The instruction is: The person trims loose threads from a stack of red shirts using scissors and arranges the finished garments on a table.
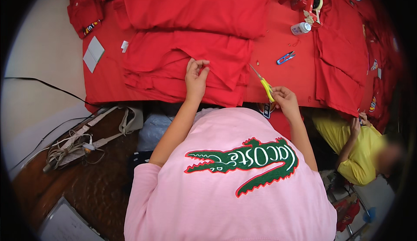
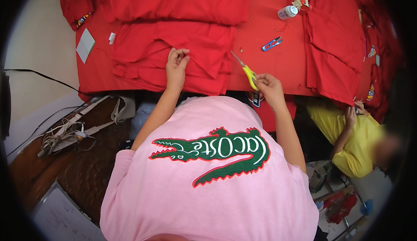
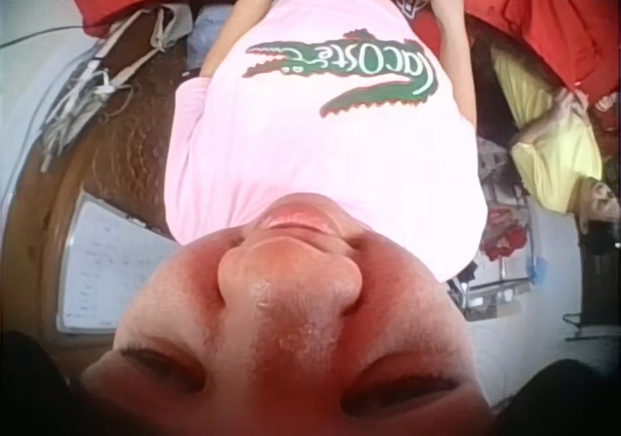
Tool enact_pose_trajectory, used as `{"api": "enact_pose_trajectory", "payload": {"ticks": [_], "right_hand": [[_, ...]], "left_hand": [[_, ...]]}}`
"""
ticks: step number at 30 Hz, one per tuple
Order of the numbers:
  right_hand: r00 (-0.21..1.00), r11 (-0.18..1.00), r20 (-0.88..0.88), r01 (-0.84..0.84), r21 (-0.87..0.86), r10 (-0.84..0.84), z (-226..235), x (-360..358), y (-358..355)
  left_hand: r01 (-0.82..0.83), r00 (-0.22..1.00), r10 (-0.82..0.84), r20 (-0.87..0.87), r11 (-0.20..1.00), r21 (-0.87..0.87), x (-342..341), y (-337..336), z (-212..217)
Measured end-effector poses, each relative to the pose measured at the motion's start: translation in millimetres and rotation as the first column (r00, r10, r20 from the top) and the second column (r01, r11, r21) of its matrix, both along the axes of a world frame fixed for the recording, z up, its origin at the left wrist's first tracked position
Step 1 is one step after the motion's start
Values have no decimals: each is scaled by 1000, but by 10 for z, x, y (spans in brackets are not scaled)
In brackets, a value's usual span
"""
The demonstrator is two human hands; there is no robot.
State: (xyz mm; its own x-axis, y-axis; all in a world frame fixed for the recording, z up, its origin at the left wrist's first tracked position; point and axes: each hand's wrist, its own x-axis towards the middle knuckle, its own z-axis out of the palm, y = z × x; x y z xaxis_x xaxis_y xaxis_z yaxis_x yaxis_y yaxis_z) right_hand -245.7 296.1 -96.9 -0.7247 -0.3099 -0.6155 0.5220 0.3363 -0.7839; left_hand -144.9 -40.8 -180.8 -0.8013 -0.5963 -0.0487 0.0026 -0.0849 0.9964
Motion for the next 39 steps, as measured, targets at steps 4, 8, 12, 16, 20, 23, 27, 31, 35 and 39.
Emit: {"api": "enact_pose_trajectory", "payload": {"ticks": [4,8,12,16,20,23,27,31,35,39], "right_hand": [[957,972,171,-228,-47,233,164,34,-377],[580,472,167,-771,427,797,571,-233,-354],[552,421,197,-782,459,810,1160,-510,-363],[533,626,-329,-642,444,780,1152,-499,-655],[316,685,-616,-455,569,721,958,-284,-1131],[318,726,-659,-407,555,682,740,-211,-1291],[304,713,-654,-427,556,692,676,-209,-1362],[274,703,-663,-449,552,696,658,-236,-1386],[285,712,-669,-448,541,687,629,-251,-1397],[307,746,-699,-446,495,646,544,-236,-1412]], "left_hand": [[-18,997,20,69,1000,-18,-133,1,173],[-65,998,65,-7,996,53,-125,-56,254],[-73,996,75,-57,997,38,-164,-47,570],[-67,995,67,-71,998,4,-154,-36,815],[-51,992,59,-110,996,79,-143,-40,861],[-77,987,82,-137,996,44,-130,2,990],[-91,984,97,-147,995,44,-81,44,1015],[-96,985,97,-145,995,11,-53,26,936],[-85,985,86,-152,996,13,-53,15,958],[-86,984,89,-152,996,30,-63,21,972]]}}
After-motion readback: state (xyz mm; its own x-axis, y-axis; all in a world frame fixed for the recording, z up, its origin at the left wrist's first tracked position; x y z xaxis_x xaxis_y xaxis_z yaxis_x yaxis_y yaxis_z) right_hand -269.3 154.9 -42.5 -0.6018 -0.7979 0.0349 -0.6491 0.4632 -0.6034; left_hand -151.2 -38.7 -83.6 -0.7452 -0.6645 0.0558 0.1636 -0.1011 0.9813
